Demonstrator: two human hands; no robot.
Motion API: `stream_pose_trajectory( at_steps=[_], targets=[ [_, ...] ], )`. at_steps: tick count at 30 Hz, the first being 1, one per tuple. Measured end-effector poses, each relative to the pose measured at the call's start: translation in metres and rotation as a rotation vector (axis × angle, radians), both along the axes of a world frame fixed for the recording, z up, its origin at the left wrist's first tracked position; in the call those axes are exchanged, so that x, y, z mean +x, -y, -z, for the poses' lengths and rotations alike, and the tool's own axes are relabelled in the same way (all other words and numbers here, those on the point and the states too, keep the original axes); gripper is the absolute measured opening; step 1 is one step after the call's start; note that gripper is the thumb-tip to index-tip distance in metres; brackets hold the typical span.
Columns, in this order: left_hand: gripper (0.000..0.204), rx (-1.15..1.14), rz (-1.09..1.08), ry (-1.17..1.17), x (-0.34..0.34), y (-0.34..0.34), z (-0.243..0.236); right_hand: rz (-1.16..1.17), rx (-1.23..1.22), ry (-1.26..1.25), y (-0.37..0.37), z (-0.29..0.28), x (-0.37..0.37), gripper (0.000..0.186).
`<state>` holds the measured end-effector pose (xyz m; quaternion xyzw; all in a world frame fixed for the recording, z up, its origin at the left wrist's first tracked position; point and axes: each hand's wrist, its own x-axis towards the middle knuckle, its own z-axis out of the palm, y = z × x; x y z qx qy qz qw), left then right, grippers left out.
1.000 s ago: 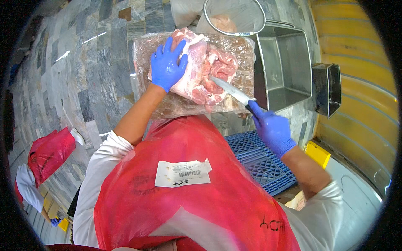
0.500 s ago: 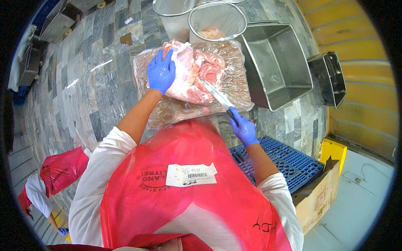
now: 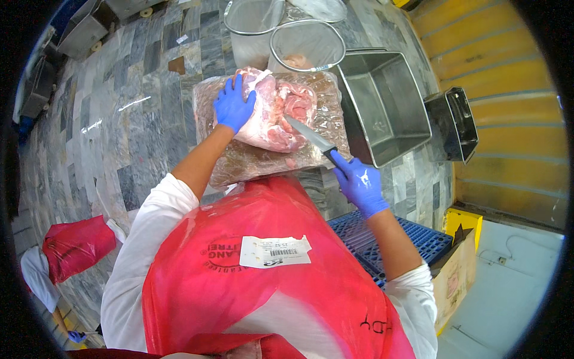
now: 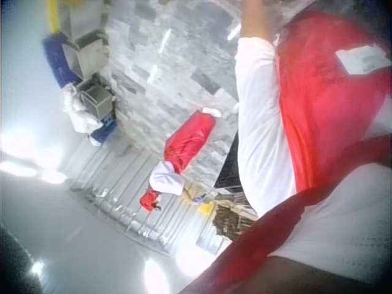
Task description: The person uses a knife to trim fat and separate portions of a large raw meat cut on a plastic-covered work surface. They repeatedly reposition the meat and remove trimmed pieces, placing them into a nearby metal container.
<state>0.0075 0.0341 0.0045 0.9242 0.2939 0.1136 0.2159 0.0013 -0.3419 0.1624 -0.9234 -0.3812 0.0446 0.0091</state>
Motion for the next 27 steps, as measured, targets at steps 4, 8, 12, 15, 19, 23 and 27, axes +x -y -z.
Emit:
stream_pose_trajectory(
  at_steps=[4,8,12,15,19,23,27],
  targets=[
    [0.075,-0.035,-0.05,-0.058,0.011,-0.007,0.001,-0.131,-0.201,0.151,-0.051,-0.062,0.017,0.038],
    [0.07,-0.008,-0.002,-0.035,0.018,-0.012,0.003,-0.248,-0.362,0.141,-0.086,-0.083,0.043,0.04],
    [0.068,-0.014,0.015,-0.14,0.023,-0.013,-0.006,-0.331,-0.447,0.028,-0.108,-0.096,0.076,0.042],
    [0.067,-0.03,0.046,-0.162,0.025,-0.012,-0.004,-0.325,-0.483,-0.037,-0.119,-0.095,0.086,0.044],
    [0.064,-0.024,0.055,-0.125,0.025,-0.023,-0.007,-0.214,-0.367,-0.117,-0.09,-0.061,0.089,0.049],
    [0.063,-0.007,0.11,-0.139,0.036,-0.028,-0.009,-0.113,-0.193,-0.16,-0.027,-0.005,0.071,0.053],
    [0.062,-0.017,0.152,-0.162,0.04,-0.028,-0.016,-0.048,-0.012,-0.147,0.018,0.068,0.044,0.058]
  ],
)
